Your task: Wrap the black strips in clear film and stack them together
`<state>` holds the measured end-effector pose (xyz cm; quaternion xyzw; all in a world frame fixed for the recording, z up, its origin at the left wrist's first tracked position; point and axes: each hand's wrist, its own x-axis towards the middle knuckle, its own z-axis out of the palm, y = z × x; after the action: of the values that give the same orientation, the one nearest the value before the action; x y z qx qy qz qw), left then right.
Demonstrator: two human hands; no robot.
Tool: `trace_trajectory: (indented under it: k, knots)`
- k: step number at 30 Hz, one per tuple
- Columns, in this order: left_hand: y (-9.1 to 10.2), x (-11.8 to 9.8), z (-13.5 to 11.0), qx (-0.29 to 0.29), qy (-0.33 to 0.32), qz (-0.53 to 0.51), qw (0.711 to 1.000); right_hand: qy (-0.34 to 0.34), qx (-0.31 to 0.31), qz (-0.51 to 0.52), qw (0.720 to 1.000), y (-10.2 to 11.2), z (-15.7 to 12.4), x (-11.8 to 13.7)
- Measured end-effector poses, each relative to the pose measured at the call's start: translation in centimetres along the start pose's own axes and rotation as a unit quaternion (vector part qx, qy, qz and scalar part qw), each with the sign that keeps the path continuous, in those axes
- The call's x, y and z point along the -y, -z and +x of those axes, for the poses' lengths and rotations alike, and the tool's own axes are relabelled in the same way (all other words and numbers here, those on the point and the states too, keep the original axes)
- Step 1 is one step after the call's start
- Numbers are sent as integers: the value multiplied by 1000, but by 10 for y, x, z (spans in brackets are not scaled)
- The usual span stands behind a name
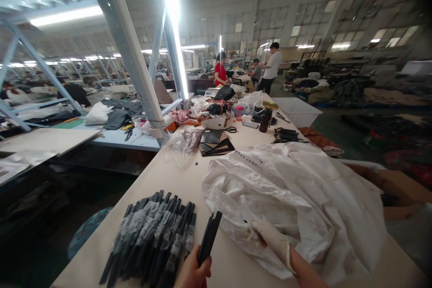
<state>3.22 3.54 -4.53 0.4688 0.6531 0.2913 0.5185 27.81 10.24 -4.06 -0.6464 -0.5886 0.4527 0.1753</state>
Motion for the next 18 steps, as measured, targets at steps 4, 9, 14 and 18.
trace_trajectory:
  k: [4, 9, 14, 18]
  knots:
    - [-2, -34, -14, -7, -44, -27, 999, 0, 142, 391, 910, -41, -38, 21]
    - [-5, -56, -14, 6, -59, -23, 998, 35, 163, 524, 835, -87, -69, 46]
    - [-1, -67, -20, -4, -94, 16, 995, 1, 184, 458, 870, -120, -79, 52]
    - [12, -74, -35, 25, -108, 24, 993, 36, 230, 491, 839, -121, -83, 48]
